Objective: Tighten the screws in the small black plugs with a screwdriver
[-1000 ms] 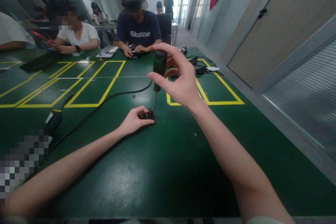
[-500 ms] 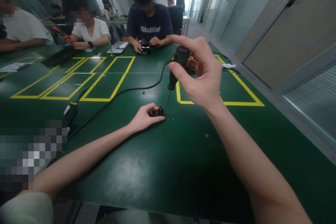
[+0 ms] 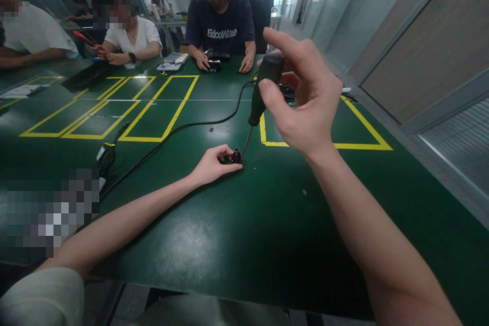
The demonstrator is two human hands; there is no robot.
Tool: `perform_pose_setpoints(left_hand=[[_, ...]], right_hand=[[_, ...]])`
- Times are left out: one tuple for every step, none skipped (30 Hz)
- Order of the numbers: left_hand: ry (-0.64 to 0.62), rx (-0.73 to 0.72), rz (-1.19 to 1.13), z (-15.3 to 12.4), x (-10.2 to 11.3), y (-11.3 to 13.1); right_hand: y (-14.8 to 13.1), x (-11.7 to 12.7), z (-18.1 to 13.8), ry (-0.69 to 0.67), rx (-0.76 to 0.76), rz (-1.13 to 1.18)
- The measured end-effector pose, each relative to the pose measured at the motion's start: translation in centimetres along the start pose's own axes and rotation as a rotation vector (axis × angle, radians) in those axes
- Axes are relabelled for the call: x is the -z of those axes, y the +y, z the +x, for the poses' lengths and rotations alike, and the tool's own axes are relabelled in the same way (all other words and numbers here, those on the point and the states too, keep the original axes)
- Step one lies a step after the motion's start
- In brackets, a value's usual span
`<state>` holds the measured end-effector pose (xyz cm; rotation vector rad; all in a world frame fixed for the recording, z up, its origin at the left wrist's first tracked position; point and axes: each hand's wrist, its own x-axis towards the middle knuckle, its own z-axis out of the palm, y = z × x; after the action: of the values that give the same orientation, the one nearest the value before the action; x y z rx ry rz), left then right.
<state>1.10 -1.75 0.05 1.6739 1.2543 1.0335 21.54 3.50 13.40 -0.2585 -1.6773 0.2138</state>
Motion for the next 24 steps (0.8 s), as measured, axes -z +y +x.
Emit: perform_pose_setpoints(left_hand=[[-0.001, 0.003, 0.004, 0.0, 0.0, 0.0], [-0.001, 0.008, 0.009, 0.0, 0.0, 0.0], [0.000, 0.013, 0.015, 0.0, 0.0, 0.1], [0.001, 0.016, 0.019, 0.0, 0.0, 0.2], [0.003, 0.017, 0.022, -0.1, 0.0, 0.2], [0.002, 0.017, 0.024, -0.1, 0.0, 0.3], [0.001, 0.016, 0.024, -0.1, 0.0, 0.3], [0.000, 0.015, 0.025, -0.1, 0.1, 0.4], [-0.001, 0.016, 0.025, -0.1, 0.1, 0.4], [0.000, 0.018, 0.026, -0.1, 0.1, 0.4], [0.001, 0.021, 0.028, -0.1, 0.1, 0.4], [0.002, 0.023, 0.030, -0.1, 0.2, 0.4], [0.002, 0.024, 0.034, -0.1, 0.2, 0.4], [0.002, 0.026, 0.038, -0.1, 0.2, 0.4], [0.002, 0.027, 0.043, -0.1, 0.2, 0.4], [0.003, 0.028, 0.046, -0.1, 0.3, 0.4], [0.002, 0.030, 0.049, -0.1, 0.3, 0.4], [0.003, 0.031, 0.050, -0.1, 0.3, 0.4], [0.003, 0.031, 0.049, -0.1, 0.3, 0.4], [0.003, 0.032, 0.046, -0.2, 0.3, 0.5], [0.002, 0.033, 0.046, -0.2, 0.4, 0.5], [0.000, 0.035, 0.047, -0.2, 0.4, 0.5], [0.002, 0.036, 0.049, -0.2, 0.4, 0.5], [0.003, 0.036, 0.052, -0.2, 0.4, 0.5]], right_hand=[[0.0, 0.0, 0.0, -0.003, -0.009, 0.023], [0.1, 0.1, 0.0, -0.001, -0.006, 0.030], [0.1, 0.1, 0.0, 0.003, 0.012, 0.019], [0.1, 0.2, 0.1, 0.016, 0.035, -0.009], [0.1, 0.3, 0.2, 0.032, 0.058, -0.046], [0.1, 0.3, 0.3, 0.046, 0.079, -0.082], [0.1, 0.3, 0.3, 0.055, 0.087, -0.112], [0.0, 0.4, 0.4, 0.057, 0.085, -0.128], [-0.1, 0.4, 0.4, 0.051, 0.068, -0.129], [-0.2, 0.3, 0.4, 0.034, 0.047, -0.116], [-0.3, 0.3, 0.4, 0.010, 0.036, -0.094], [-0.4, 0.2, 0.4, -0.008, 0.038, -0.068], [-0.5, 0.2, 0.5, -0.019, 0.045, -0.049], [-0.6, 0.2, 0.5, -0.028, 0.054, -0.046], [-0.7, 0.2, 0.5, -0.023, 0.060, -0.063], [-0.8, 0.2, 0.6, -0.008, 0.061, -0.094], [-0.9, 0.2, 0.6, 0.015, 0.051, -0.129], [-1.0, 0.1, 0.6, 0.036, 0.036, -0.159], [-1.0, 0.1, 0.6, 0.053, 0.024, -0.172], [-1.0, 0.0, 0.6, 0.058, 0.012, -0.164], [-0.9, -0.1, 0.6, 0.052, 0.000, -0.137], [-0.8, -0.1, 0.5, 0.038, -0.011, -0.101], [-0.7, -0.2, 0.5, 0.031, -0.017, -0.062], [-0.7, -0.2, 0.4, 0.028, -0.019, -0.032]])
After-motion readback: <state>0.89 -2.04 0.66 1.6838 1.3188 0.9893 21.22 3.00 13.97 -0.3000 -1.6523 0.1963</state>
